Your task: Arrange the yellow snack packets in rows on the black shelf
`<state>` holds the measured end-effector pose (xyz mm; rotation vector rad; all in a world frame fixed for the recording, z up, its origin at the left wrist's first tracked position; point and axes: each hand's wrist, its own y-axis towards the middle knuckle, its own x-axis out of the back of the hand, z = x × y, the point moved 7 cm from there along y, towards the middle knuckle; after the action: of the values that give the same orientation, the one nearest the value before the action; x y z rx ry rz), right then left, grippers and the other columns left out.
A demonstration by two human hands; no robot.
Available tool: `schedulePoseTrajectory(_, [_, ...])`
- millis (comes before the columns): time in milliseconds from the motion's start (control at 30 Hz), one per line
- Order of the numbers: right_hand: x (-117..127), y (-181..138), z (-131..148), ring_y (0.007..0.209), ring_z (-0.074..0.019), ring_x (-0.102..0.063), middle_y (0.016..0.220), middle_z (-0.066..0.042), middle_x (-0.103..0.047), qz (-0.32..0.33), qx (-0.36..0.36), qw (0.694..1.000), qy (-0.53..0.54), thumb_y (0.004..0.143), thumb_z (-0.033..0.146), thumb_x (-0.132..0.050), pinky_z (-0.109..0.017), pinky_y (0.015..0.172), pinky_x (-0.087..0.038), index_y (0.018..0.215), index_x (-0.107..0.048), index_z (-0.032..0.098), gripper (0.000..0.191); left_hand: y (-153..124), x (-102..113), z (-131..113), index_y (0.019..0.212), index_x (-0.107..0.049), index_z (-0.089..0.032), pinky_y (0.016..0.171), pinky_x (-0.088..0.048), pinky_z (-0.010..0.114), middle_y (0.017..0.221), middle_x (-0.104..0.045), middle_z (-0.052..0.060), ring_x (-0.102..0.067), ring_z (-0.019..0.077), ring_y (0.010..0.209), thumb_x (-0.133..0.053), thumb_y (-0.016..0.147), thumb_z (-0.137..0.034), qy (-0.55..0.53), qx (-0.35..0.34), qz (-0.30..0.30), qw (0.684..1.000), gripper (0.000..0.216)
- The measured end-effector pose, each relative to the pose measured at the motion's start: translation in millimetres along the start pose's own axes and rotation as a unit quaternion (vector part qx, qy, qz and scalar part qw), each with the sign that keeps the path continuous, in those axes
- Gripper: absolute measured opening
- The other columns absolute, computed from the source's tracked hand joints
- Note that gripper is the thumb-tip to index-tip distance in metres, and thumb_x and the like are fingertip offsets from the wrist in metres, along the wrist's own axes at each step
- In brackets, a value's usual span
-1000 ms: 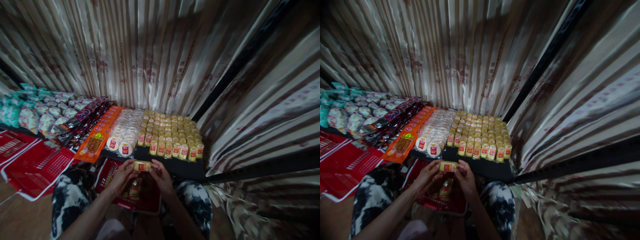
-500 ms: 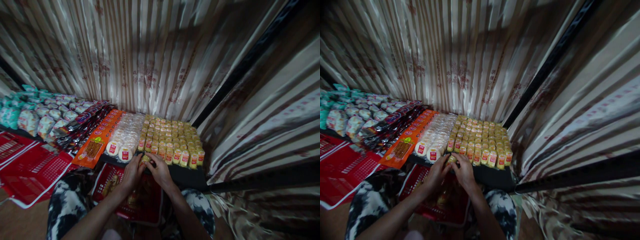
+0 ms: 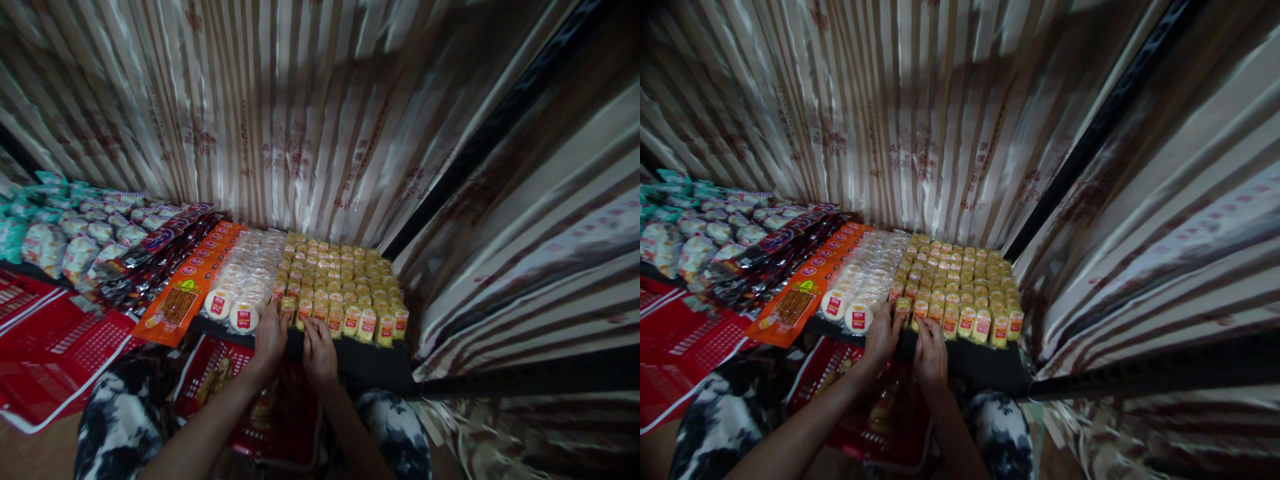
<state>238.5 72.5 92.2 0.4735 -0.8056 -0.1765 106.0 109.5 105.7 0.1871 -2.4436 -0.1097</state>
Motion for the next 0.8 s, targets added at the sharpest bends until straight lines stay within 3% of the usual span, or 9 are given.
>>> schedulePoseTrajectory(200, [-5.3,-4.6,-7.4,0.105,-0.0190,-0.050,0.111,-0.010,-0.052,0.012,0.008,1.000,0.000,0.085,0.015,-0.033,-0.037,0.092,-0.045,0.126,-0.049,0.022,0.045,2.5,-4.2,-4.7,0.118,-0.048,-0.012,0.091,-0.042,0.042,0.114,-0.052,0.017,-0.051,0.0261,0.108,-0.039,0.087,-0.029,0.038,-0.022,-0.030,0.999,0.037])
schedulePoseTrajectory(333, [-5.6,-5.2,-7.3,0.104,-0.0191,-0.051,0.110,-0.010,-0.053,0.002,0.012,1.000,0.003,0.085,0.016,-0.032,-0.037,0.091,-0.046,0.127,-0.048,0.023,0.045,1.0,-4.4,-1.5,0.124,-0.041,-0.014,0.092,-0.041,0.042,0.120,-0.050,0.015,-0.046,0.0258,0.113,-0.043,0.085,-0.025,-0.007,-0.041,-0.051,0.998,0.041])
schedulePoseTrajectory(467, [-5.5,-5.0,-5.0,0.103,-0.0191,-0.051,0.109,-0.009,-0.052,-0.002,0.015,1.000,-0.006,0.083,0.013,-0.033,-0.036,0.089,-0.046,0.128,-0.047,0.025,0.048,1.3,-5.9,5.1,0.110,-0.050,-0.014,0.085,-0.045,0.038,0.104,-0.057,0.011,-0.053,0.0221,0.099,-0.044,0.084,-0.022,-0.031,-0.033,-0.041,0.998,0.028])
schedulePoseTrajectory(567, [-7.3,-4.3,-3.3,0.102,-0.0187,-0.050,0.110,-0.009,-0.050,0.012,0.012,1.000,-0.009,0.082,0.011,-0.033,-0.035,0.090,-0.046,0.129,-0.045,0.024,0.051,2.1,-5.9,5.7,0.105,-0.053,-0.015,0.087,-0.043,0.039,0.101,-0.057,0.011,-0.052,0.0229,0.101,-0.045,0.084,-0.023,-0.003,-0.030,-0.030,0.999,0.024])
schedulePoseTrajectory(800, [-6.1,-3.1,-0.3,0.105,-0.0200,-0.049,0.112,-0.010,-0.049,0.017,0.017,1.000,0.000,0.082,0.014,-0.034,-0.037,0.092,-0.044,0.125,-0.050,0.019,0.046,-5.9,-2.0,2.1,0.124,-0.043,-0.013,0.092,-0.042,0.036,0.115,-0.050,0.013,-0.048,0.0216,0.108,-0.043,0.084,-0.018,-0.008,-0.053,-0.030,0.998,0.040])
